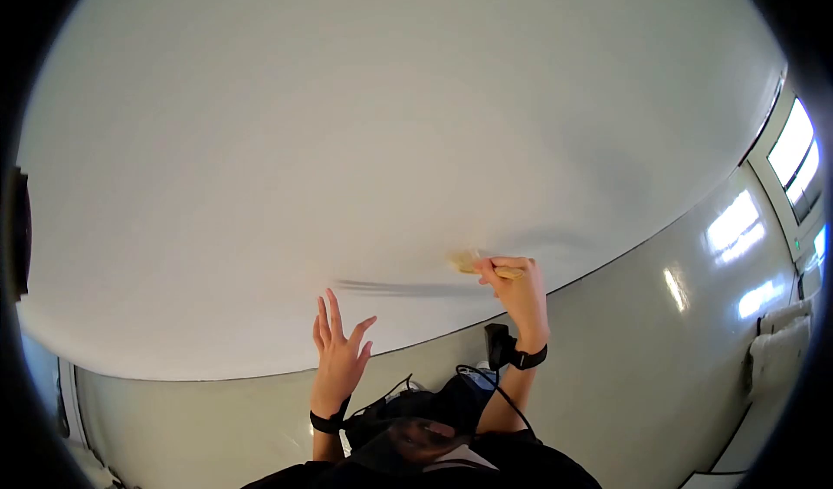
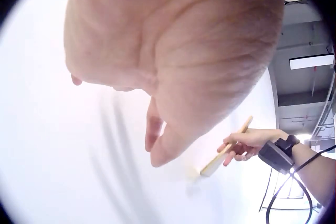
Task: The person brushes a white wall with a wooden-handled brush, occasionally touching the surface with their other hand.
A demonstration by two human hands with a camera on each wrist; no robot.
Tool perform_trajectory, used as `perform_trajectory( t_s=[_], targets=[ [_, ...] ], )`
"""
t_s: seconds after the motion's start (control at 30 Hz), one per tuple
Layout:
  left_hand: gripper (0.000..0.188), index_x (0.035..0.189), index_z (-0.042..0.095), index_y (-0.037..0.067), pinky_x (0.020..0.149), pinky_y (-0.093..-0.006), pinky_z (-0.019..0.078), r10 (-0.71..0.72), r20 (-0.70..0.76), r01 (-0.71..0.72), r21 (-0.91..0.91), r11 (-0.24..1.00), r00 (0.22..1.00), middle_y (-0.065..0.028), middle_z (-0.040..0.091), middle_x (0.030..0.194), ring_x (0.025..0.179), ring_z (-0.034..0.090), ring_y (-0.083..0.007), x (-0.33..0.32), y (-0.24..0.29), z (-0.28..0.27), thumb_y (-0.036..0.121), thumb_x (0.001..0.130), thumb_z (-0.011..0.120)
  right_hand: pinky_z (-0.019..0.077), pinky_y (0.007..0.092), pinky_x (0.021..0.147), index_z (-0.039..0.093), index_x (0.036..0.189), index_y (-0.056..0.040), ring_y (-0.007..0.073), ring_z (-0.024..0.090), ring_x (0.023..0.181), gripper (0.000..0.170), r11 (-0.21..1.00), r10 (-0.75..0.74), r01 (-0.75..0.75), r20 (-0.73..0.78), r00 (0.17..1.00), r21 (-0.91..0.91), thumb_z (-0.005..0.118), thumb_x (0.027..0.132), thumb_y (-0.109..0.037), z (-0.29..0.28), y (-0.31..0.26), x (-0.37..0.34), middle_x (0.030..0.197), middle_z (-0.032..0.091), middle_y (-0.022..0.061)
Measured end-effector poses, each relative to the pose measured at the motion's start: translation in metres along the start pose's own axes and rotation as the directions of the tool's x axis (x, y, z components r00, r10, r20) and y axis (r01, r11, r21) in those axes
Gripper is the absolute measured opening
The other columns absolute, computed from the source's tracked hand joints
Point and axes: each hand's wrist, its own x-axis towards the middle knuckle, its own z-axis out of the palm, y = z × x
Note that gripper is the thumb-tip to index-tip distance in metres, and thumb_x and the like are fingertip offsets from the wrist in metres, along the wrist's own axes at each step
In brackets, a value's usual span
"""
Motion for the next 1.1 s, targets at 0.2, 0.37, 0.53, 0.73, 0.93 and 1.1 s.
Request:
perform_trajectory(
  t_s=[0.2,0.37,0.53,0.73,0.93,1.1],
  targets=[
    [0.048,0.135,0.062,0.018,0.118,-0.0640,0.0250,-0.038,0.035,0.039,-0.029,0.999,0.999,-0.0316,0.009,0.169,0.154,0.014,-0.0538,0.008,-0.031,0.046,0.009,0.089,0.073,0.0415,0.0222,0.048,0.077,0.101,0.0068,0.0105,0.055,0.050,0.034,0.977,-0.146,0.148,-0.028,0.989,0.154,0.057,0.105,-0.019,-0.024,0.013,0.019,0.082,0.078,0.0144],
    [0.045,0.132,0.063,0.017,0.118,-0.0630,0.0253,-0.136,0.060,0.140,-0.072,0.987,0.989,-0.0299,0.010,0.170,0.155,0.016,-0.0520,-0.003,-0.034,0.058,0.007,0.089,0.072,0.0355,0.0228,0.046,0.073,0.106,0.0075,0.0103,0.053,0.050,0.033,0.832,-0.408,0.535,-0.492,0.769,0.146,0.052,0.106,-0.019,-0.014,-0.019,0.032,0.091,0.078,0.0183],
    [0.042,0.129,0.065,0.016,0.118,-0.0608,0.0280,-0.141,0.011,0.141,-0.076,0.987,0.990,-0.0288,0.011,0.170,0.155,0.018,-0.0504,-0.003,-0.032,0.061,0.005,0.089,0.071,0.0397,0.0217,0.048,0.075,0.103,0.0055,0.0058,0.048,0.050,0.025,0.890,-0.361,0.435,-0.373,0.854,0.135,0.056,0.103,-0.010,-0.007,-0.003,0.041,0.090,0.080,0.0122],
    [0.041,0.128,0.066,0.015,0.118,-0.0605,0.0296,-0.170,-0.001,0.170,-0.055,0.984,0.985,-0.0288,0.011,0.170,0.155,0.018,-0.0504,-0.011,-0.036,0.074,0.004,0.089,0.071,0.0428,0.0255,0.047,0.078,0.091,0.0028,0.0090,0.051,0.045,0.026,0.993,-0.109,0.110,-0.024,0.994,0.053,0.063,0.100,-0.016,-0.002,0.037,0.047,0.075,0.076,0.0096],
    [0.042,0.129,0.066,0.016,0.117,-0.0602,0.0307,-0.126,0.004,0.126,-0.066,0.990,0.992,-0.0291,0.011,0.170,0.154,0.018,-0.0512,-0.006,-0.029,0.059,0.006,0.089,0.072,0.0455,0.0270,0.046,0.079,0.091,0.0021,0.0125,0.056,0.044,0.029,0.999,0.046,-0.049,0.227,0.973,0.008,0.069,0.098,-0.024,0.011,0.068,0.051,0.073,0.075,0.0107],
    [0.043,0.130,0.065,0.018,0.117,-0.0608,0.0317,-0.096,-0.011,0.096,-0.048,0.994,0.995,-0.0295,0.011,0.169,0.154,0.019,-0.0519,-0.010,-0.038,0.066,0.008,0.089,0.073,0.0450,0.0265,0.043,0.074,0.091,0.0083,0.0149,0.063,0.050,0.025,0.828,-0.453,0.453,-0.081,0.888,0.330,0.058,0.101,-0.008,-0.049,-0.027,0.024,0.080,0.076,0.0180]
  ],
)
